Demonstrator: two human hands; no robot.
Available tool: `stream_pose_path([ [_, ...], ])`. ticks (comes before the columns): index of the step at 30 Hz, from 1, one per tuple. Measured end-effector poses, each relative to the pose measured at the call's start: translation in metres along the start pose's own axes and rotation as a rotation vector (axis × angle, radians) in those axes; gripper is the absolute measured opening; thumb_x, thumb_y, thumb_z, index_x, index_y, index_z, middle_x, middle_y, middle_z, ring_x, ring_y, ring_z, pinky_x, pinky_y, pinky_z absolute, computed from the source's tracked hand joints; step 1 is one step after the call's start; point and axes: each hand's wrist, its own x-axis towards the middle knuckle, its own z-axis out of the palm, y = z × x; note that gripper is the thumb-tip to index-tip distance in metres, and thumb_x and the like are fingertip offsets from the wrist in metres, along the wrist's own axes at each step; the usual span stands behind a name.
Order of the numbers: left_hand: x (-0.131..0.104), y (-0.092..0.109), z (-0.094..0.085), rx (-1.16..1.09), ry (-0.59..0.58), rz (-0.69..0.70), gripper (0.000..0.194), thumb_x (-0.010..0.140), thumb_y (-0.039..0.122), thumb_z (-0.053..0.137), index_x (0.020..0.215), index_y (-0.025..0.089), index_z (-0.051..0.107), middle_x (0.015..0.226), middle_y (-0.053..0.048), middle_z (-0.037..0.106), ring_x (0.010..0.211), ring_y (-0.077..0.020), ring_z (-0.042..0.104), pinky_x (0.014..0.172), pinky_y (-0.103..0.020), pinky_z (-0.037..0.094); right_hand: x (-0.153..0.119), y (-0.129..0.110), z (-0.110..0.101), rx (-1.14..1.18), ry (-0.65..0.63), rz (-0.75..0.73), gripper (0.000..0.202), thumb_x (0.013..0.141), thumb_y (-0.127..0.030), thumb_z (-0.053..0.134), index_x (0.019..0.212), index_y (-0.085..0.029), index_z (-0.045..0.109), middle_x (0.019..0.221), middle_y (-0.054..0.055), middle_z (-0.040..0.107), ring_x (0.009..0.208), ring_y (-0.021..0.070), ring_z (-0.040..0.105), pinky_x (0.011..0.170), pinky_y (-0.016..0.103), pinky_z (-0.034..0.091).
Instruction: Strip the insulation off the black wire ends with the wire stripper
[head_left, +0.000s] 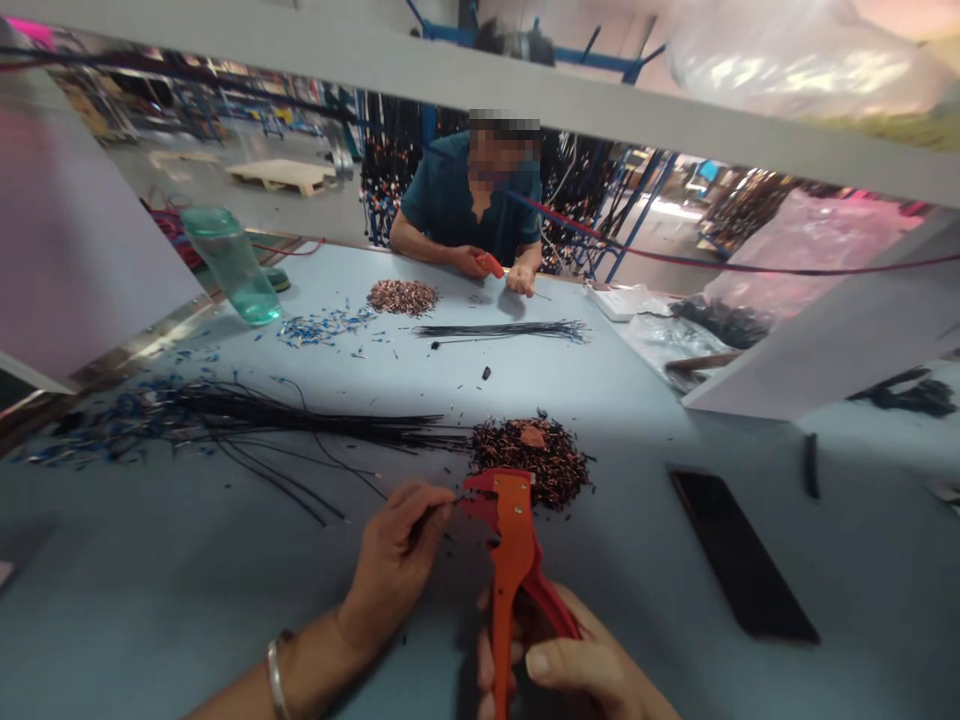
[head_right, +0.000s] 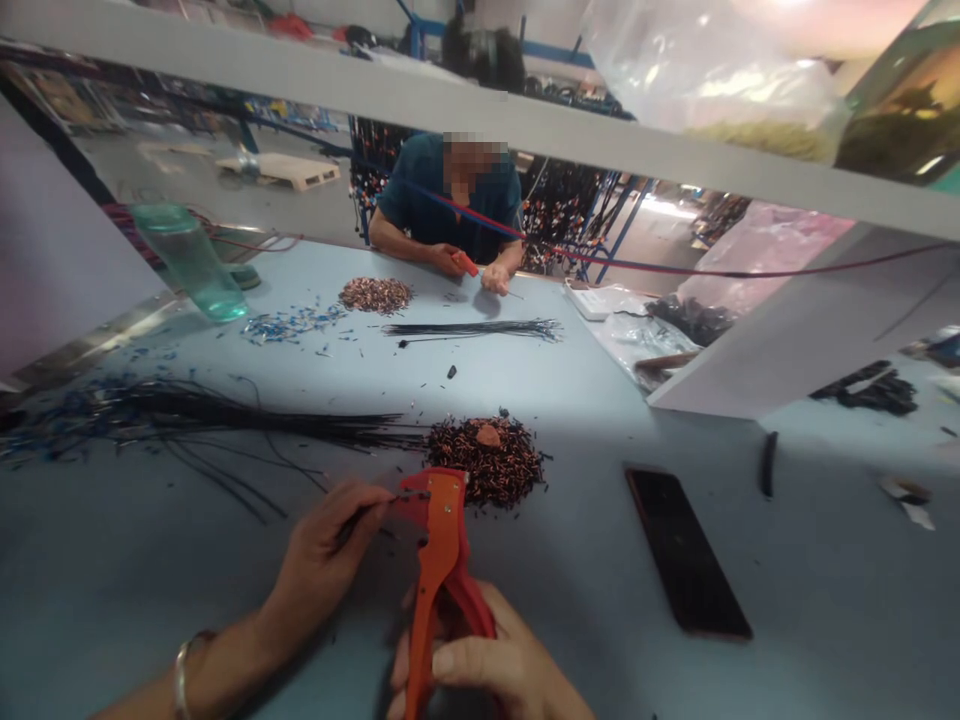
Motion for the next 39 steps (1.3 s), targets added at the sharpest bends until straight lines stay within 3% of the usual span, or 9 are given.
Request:
stream_pose_path([
  [5,0.001,0.002,0.0,-0.022,-0.002,-0.007,0.014,0.089,0.014,0.054,0.086,0.019,0.066,0.071,0.002,0.057,0.064,-0.0109,0.055,0.059,-0.018,0.043,0.0,0.0,0.004,-0.05,0.047,0.02,0.033,0.074,-0.035,0.07,0.095,-0.012,0.06,0.071,0.007,0.067,0.058,0.0165,0.066,0.06,0.027,0.051],
  [12,0.004,0.004,-0.002,-0.006,-0.025,-0.061,0.016,0.09,0.019,0.053,0.079,0.017,0.065,0.067,0.001,0.058,0.062,-0.0122,0.055,0.057,-0.02,0.041,-0.004,0.015,0.006,-0.053,0.248,0.119,0.047,0.072,-0.048,0.074,0.095,-0.014,0.051,0.062,0.002,0.064,0.048,0.0128,0.061,0.048,0.023,0.047],
  [20,0.003,0.003,-0.001,-0.025,0.035,-0.059,0.013,0.089,0.019,0.055,0.082,0.017,0.066,0.07,0.0,0.062,0.068,-0.0138,0.059,0.063,-0.021,0.044,0.003,0.011,0.005,-0.021,0.181,-0.099,0.04,0.073,-0.034,0.073,0.103,-0.013,0.056,0.081,0.008,0.07,0.064,0.0183,0.07,0.058,0.025,0.045],
  [25,0.003,0.004,-0.001,-0.02,0.059,-0.07,0.012,0.088,0.019,0.055,0.082,0.018,0.066,0.069,0.001,0.061,0.066,-0.013,0.057,0.062,-0.021,0.044,0.004,0.005,0.002,-0.036,0.046,-0.045,0.046,0.073,-0.034,0.071,0.111,-0.013,0.055,0.088,0.012,0.072,0.074,0.0227,0.071,0.063,0.028,0.047],
  [35,0.004,0.005,-0.001,-0.017,0.032,-0.074,0.014,0.088,0.022,0.055,0.081,0.019,0.067,0.069,0.001,0.063,0.065,-0.0136,0.059,0.061,-0.022,0.045,0.005,0.005,0.007,-0.068,0.117,0.015,0.053,0.063,-0.033,0.081,0.106,-0.011,0.058,0.09,0.013,0.072,0.073,0.0226,0.071,0.064,0.03,0.051],
  [39,0.003,0.004,-0.001,-0.027,0.058,-0.072,0.014,0.086,0.023,0.056,0.081,0.019,0.068,0.072,0.0,0.066,0.067,-0.0145,0.062,0.062,-0.022,0.048,0.002,-0.001,0.008,-0.183,0.131,0.052,0.054,0.061,-0.041,0.082,0.102,-0.012,0.06,0.086,0.011,0.071,0.071,0.022,0.069,0.066,0.033,0.051],
])
